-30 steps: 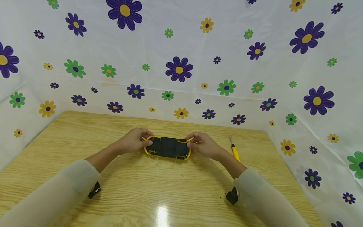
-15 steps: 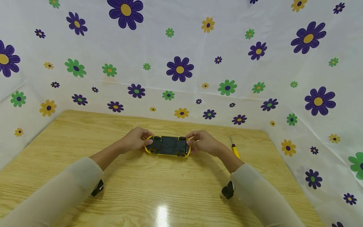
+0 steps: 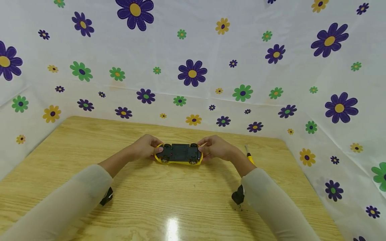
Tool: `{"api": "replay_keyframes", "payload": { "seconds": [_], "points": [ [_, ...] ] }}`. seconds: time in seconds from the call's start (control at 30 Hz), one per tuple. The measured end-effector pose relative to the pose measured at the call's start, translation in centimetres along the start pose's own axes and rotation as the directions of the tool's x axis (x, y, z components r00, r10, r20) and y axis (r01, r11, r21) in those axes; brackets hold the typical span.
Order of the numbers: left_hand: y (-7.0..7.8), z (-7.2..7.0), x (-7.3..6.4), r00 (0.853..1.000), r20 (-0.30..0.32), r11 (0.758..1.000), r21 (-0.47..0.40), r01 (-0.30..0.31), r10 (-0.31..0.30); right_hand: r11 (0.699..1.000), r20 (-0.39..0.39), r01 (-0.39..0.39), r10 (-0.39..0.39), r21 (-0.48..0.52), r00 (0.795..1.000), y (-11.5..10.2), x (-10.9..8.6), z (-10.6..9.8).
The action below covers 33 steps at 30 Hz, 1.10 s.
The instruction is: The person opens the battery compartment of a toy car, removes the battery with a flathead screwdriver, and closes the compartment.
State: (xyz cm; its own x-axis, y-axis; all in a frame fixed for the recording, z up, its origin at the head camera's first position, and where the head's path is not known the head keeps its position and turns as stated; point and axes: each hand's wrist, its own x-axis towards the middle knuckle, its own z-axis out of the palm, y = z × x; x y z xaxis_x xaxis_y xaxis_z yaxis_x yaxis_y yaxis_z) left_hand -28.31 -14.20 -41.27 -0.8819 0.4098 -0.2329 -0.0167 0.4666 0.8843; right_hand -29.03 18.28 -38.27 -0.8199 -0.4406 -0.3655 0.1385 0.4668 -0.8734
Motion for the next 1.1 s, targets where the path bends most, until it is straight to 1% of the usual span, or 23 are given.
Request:
{"api": "replay_keyframes", "payload": {
  "seconds": [0.1, 0.23, 0.4, 0.47, 0.6, 0.83, 0.97, 1.1],
  "points": [
    [0.1, 0.0, 0.1, 1.0, 0.006, 1.0, -0.006, 0.002, -0.002, 1.0, 0.003, -0.013, 0.013, 0.022, 1.0, 0.0, 0.2, -0.1],
    [0.3, 0.0, 0.2, 1.0, 0.011, 1.0, -0.018, 0.024, -0.024, 0.998, 0.002, -0.037, 0.037, 0.056, 0.999, 0.0, 0.6, -0.3],
    [0.5, 0.1, 0.2, 1.0, 0.018, 1.0, -0.006, 0.026, -0.026, 0.996, 0.005, -0.055, 0.055, 0.073, 0.998, 0.3, 0.8, -0.5],
    [0.7, 0.1, 0.1, 1.0, 0.017, 1.0, 0.003, 0.022, -0.022, 0.995, 0.01, -0.056, 0.055, 0.082, 0.998, 0.5, 0.9, -0.5],
    [1.0, 0.0, -0.1, 0.999, 0.01, 0.999, 0.009, 0.036, -0.036, 0.993, 0.022, -0.05, 0.048, 0.106, 0.999, 0.8, 1.1, -0.6],
    [1.3, -0.2, 0.1, 0.999, 0.008, 0.999, 0.009, 0.045, -0.045, 0.987, 0.033, -0.055, 0.05, 0.153, 0.998, 1.3, 1.2, -0.9],
    [1.2, -0.2, 0.3, 0.999, -0.018, 0.999, 0.01, 0.046, -0.045, 0.984, 0.038, -0.054, 0.048, 0.168, 0.998, 1.4, 1.2, -0.8],
    [1.1, -0.2, 0.5, 0.997, -0.067, 0.999, -0.015, 0.044, -0.045, 0.984, 0.045, -0.051, 0.044, 0.172, 0.998, 1.3, 1.1, -0.8]
  ]
}}
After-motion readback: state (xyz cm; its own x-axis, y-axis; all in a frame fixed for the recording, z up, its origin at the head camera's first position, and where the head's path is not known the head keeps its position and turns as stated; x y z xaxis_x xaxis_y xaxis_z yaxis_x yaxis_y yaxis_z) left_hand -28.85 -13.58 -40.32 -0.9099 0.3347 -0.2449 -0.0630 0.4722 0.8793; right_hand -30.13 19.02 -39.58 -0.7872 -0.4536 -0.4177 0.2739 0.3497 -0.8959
